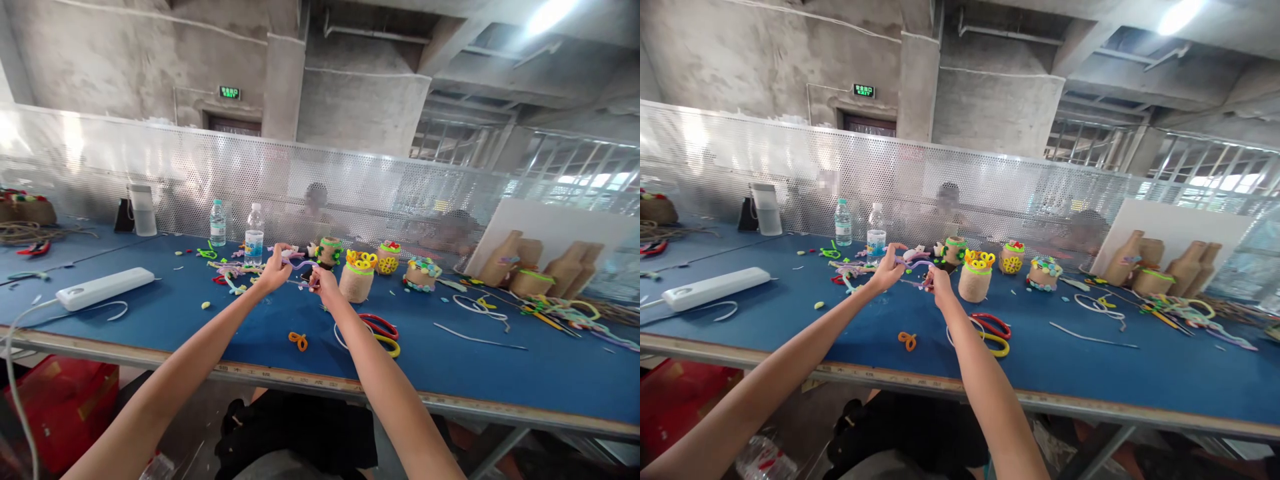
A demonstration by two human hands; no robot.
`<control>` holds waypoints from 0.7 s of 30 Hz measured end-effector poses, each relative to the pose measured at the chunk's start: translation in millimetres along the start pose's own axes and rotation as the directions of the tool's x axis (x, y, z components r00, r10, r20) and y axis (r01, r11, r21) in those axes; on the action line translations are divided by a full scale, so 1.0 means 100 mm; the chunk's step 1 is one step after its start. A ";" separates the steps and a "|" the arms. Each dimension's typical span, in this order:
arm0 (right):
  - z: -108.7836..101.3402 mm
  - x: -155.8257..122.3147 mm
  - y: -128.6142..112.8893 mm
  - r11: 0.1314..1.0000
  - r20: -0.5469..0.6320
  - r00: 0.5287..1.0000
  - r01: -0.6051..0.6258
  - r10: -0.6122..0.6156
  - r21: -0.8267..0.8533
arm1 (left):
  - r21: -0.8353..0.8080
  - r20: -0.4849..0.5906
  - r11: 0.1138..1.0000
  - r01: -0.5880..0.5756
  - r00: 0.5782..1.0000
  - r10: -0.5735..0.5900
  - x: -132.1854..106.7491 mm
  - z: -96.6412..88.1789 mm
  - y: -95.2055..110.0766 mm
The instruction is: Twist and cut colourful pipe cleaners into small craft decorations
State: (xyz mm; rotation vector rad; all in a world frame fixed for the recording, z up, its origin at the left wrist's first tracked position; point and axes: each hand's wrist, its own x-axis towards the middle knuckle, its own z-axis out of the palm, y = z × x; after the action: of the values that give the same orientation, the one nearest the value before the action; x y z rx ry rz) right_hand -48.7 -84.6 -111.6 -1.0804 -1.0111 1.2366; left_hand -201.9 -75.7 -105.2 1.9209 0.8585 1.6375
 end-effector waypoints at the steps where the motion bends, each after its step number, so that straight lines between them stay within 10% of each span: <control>1: 0.01 0.00 0.01 1.000 -0.006 1.000 0.010 -0.010 -0.008 | 0.021 -0.013 1.000 -0.013 1.000 0.013 0.00 -0.01 0.00; 21: 0.15 -0.05 0.00 0.981 -0.094 0.976 0.193 -0.195 -0.022 | 0.230 0.024 0.963 -0.139 0.990 0.137 0.02 -0.06 0.01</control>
State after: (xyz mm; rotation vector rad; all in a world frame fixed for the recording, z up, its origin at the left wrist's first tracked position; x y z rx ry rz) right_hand -64.0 -88.5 -109.0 -1.0157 -1.0263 1.0124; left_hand -207.4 -75.3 -102.5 2.1887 0.9685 1.6693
